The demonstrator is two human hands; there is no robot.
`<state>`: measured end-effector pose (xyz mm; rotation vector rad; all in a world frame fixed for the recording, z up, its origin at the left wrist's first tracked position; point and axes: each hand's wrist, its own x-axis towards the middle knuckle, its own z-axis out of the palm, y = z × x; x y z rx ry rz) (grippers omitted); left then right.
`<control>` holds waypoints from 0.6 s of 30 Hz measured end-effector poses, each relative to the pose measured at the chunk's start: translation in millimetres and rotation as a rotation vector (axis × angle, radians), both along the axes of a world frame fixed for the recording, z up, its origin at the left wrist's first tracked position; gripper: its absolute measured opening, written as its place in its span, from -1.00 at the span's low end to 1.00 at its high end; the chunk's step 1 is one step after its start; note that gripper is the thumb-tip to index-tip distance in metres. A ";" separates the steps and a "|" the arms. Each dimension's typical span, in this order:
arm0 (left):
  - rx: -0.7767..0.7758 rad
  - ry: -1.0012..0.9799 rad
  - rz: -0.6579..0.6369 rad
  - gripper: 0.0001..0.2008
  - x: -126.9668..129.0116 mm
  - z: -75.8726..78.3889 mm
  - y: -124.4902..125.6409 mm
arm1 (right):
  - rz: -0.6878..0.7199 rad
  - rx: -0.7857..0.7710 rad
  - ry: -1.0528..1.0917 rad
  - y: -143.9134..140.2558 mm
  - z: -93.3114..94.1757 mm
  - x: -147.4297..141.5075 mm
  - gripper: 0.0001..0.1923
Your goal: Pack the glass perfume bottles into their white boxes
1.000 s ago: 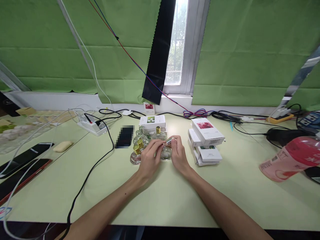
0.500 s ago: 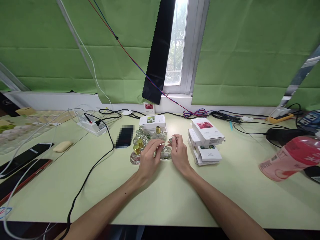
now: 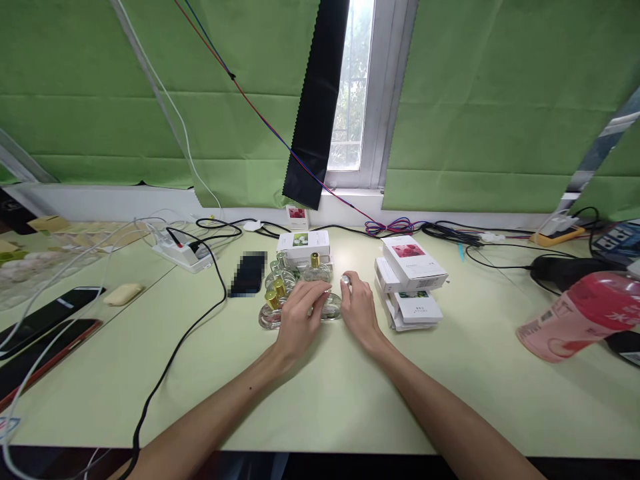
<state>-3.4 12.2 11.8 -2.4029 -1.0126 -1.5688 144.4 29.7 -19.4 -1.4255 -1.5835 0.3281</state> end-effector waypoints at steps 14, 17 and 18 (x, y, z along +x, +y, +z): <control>-0.015 0.011 -0.010 -0.84 0.6 1.5 -0.9 | -0.027 -0.026 -0.038 6.6 -11.7 3.2 -0.79; -0.016 0.000 -0.028 -0.83 0.3 0.7 -0.4 | -0.055 -0.019 -0.050 8.2 -15.1 2.5 -0.80; -0.016 -0.002 -0.032 -0.83 0.2 0.6 -0.2 | -0.061 -0.017 -0.058 8.6 -16.0 2.3 -0.80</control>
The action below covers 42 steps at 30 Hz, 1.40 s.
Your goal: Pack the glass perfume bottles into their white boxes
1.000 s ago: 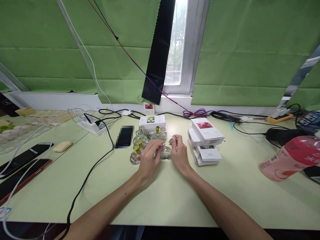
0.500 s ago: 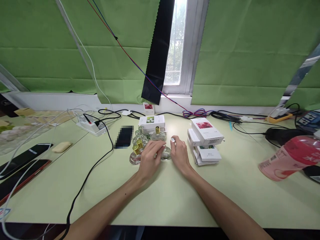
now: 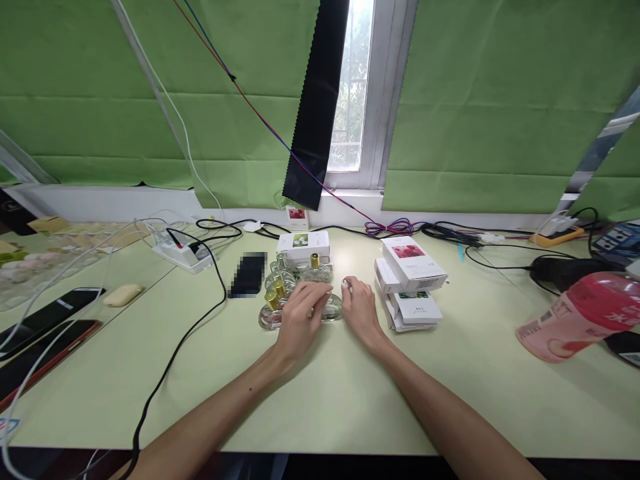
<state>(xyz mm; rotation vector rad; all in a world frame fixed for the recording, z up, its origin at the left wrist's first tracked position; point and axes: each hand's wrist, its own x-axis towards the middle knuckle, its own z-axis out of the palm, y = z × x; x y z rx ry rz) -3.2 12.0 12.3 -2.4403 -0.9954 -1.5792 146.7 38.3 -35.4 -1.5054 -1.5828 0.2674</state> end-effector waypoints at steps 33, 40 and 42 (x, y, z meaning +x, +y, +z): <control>0.026 -0.030 -0.036 -0.78 0.2 -4.4 3.6 | -0.039 -0.054 0.015 2.0 2.0 0.6 -0.72; -0.002 -0.006 0.005 -0.81 0.5 -3.7 2.2 | -0.048 0.132 0.130 0.3 8.9 0.2 -0.75; -0.013 -0.005 0.014 -0.80 0.4 -4.2 1.9 | -0.040 0.185 0.155 -2.0 12.9 -0.6 -0.77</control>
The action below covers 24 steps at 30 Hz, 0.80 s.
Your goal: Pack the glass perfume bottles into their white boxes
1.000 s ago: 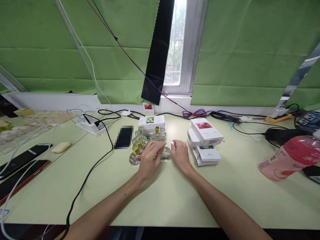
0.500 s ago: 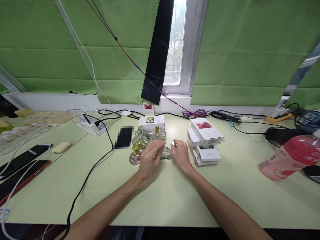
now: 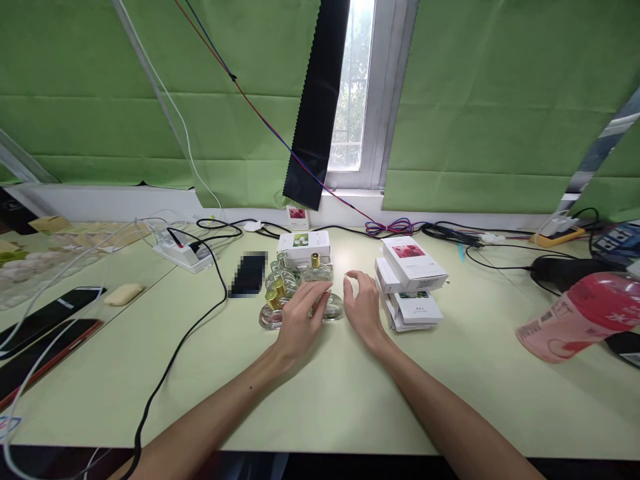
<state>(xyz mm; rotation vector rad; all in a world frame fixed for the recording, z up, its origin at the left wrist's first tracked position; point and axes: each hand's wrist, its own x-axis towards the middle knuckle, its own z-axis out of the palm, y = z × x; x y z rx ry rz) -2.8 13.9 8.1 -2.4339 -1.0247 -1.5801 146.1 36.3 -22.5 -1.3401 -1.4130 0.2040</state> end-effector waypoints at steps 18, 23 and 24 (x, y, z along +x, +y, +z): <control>-0.155 -0.081 -0.003 -0.76 -0.5 1.1 -3.8 | 0.305 0.229 0.006 -22.3 22.8 -9.6 -0.80; -0.178 -0.105 -0.003 -0.74 0.1 0.6 -4.3 | 0.332 0.219 0.016 -23.0 23.1 -10.5 -0.80; -0.181 -0.108 -0.001 -0.73 0.2 0.5 -4.4 | 0.335 0.222 0.019 -22.9 22.9 -10.6 -0.81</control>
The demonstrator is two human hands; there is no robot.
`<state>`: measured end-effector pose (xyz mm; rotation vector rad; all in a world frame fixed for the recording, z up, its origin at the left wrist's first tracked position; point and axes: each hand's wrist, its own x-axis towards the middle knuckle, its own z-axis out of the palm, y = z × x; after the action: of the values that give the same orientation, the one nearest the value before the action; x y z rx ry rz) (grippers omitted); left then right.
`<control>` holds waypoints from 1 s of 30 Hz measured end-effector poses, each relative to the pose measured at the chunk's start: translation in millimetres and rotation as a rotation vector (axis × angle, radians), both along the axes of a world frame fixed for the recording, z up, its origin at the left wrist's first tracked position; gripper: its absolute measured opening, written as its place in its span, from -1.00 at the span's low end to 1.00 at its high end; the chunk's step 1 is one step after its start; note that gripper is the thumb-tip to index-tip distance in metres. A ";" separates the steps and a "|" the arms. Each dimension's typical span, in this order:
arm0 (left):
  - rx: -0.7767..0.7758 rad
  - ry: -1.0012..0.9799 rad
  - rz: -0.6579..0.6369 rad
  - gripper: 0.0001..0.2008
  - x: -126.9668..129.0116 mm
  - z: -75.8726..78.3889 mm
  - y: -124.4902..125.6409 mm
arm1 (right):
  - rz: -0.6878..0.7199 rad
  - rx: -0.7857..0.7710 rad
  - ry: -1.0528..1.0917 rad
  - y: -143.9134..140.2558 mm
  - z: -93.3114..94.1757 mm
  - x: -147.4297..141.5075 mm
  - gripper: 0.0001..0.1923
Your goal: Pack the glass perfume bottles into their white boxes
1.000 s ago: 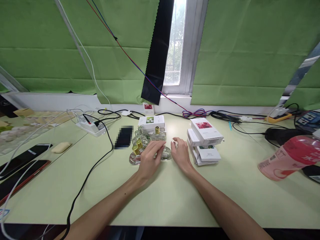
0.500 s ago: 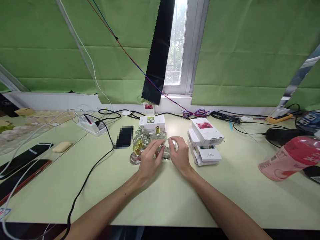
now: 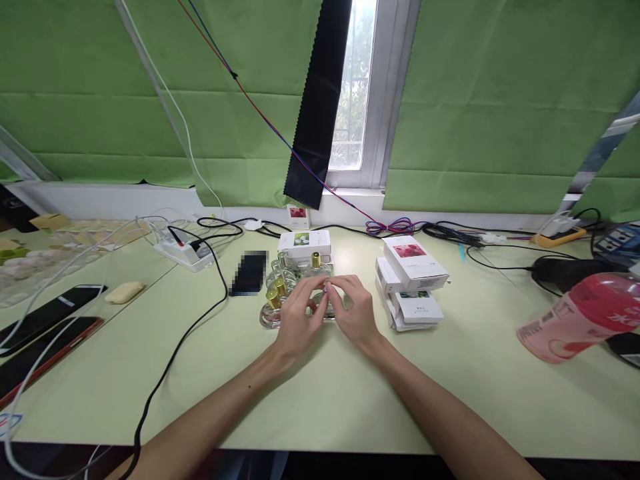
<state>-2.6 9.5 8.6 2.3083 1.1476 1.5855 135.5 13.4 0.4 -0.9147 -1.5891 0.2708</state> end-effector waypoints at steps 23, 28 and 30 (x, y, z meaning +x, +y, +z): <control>-0.092 0.178 0.091 -0.54 -3.6 0.2 0.2 | 0.019 -0.005 -0.007 1.4 -0.8 0.3 -0.88; -0.120 0.185 0.105 -0.56 -5.3 -4.7 2.1 | 0.020 -0.004 -0.021 2.8 -3.5 0.1 -0.89; -0.130 0.186 0.104 -0.55 -5.8 -5.0 2.3 | 0.023 0.001 -0.023 3.0 -4.3 0.2 -0.89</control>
<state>-8.4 11.7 3.6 2.3852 1.3890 1.3044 135.7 16.4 -3.8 -0.9027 -1.6214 0.2764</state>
